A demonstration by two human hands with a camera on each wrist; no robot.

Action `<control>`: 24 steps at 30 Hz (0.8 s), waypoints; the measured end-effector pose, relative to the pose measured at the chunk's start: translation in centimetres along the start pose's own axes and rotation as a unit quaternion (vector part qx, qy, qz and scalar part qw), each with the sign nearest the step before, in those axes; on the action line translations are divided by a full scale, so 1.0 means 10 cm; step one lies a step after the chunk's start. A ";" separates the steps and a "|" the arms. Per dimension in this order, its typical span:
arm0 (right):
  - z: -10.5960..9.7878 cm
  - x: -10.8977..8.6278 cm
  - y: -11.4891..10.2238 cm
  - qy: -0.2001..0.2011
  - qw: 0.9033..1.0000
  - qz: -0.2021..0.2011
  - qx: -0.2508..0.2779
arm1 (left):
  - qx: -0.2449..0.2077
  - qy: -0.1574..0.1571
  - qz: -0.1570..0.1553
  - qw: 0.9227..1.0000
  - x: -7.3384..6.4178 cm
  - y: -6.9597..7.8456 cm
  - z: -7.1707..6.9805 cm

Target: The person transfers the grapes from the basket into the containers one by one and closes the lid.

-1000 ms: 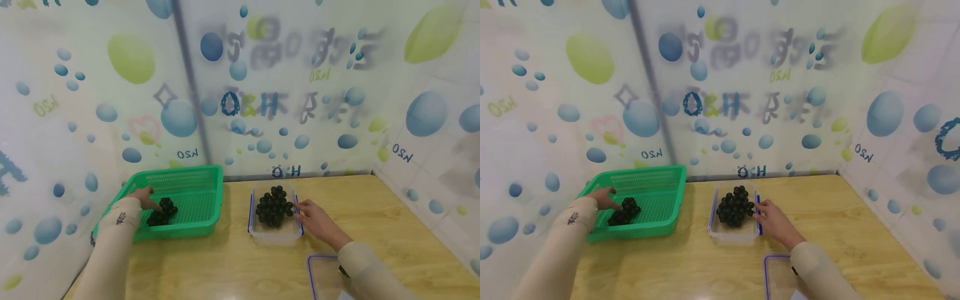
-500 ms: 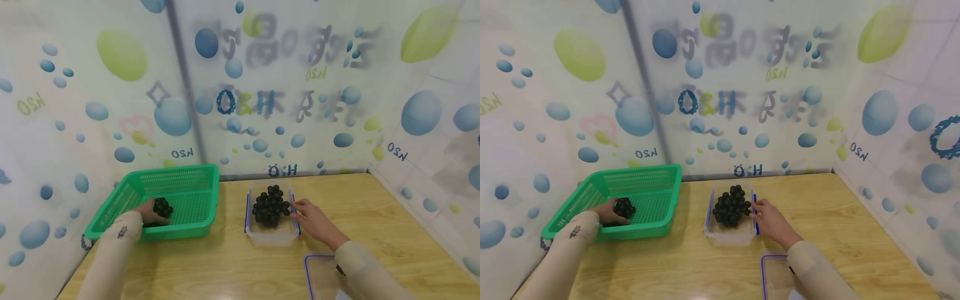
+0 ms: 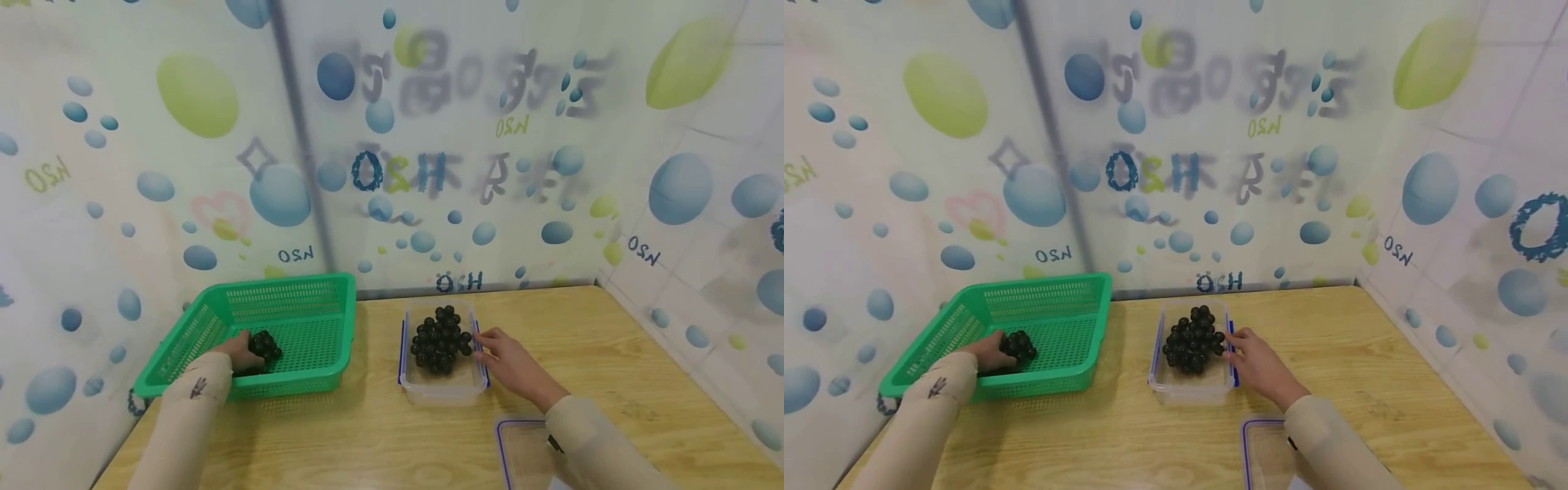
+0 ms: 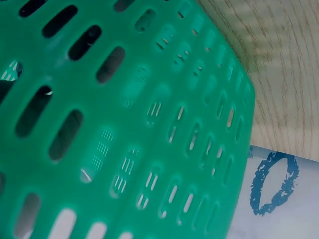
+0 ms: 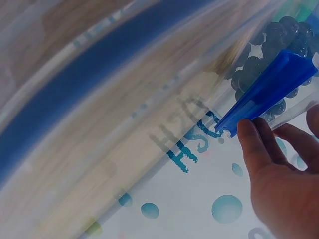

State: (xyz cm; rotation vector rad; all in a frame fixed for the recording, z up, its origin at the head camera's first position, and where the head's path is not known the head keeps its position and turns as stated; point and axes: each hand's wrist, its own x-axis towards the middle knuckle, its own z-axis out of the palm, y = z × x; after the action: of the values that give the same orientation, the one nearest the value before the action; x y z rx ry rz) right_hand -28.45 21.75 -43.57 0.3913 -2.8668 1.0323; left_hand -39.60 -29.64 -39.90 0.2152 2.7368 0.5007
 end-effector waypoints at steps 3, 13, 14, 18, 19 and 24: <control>-0.02 0.01 -0.01 0.003 1.000 -0.001 -0.008 | 0.001 0.011 0.004 1.000 -0.01 0.01 -0.01; 0.02 -0.03 -0.02 -0.004 1.000 0.013 0.004 | 0.004 0.026 0.010 1.000 -0.01 -0.04 0.04; 0.02 -0.04 -0.02 -0.005 1.000 0.013 0.007 | 0.005 0.027 0.013 1.000 -0.01 -0.05 0.05; 0.02 -0.04 -0.01 -0.005 1.000 0.004 0.008 | -0.006 0.035 0.009 0.999 0.05 -0.11 0.03; 0.02 -0.04 -0.02 -0.005 1.000 0.003 0.006 | -0.011 0.041 0.012 0.999 0.06 -0.12 0.02; 0.01 -0.02 -0.01 -0.002 1.000 -0.001 -0.005 | -0.037 0.093 0.037 0.994 0.07 -0.13 -0.10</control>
State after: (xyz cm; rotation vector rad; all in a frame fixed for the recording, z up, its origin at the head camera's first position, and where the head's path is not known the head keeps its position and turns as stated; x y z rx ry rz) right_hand -28.21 21.66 -43.62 0.3959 -2.8738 1.0190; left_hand -40.71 -31.02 -39.72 0.2651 2.8927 0.6723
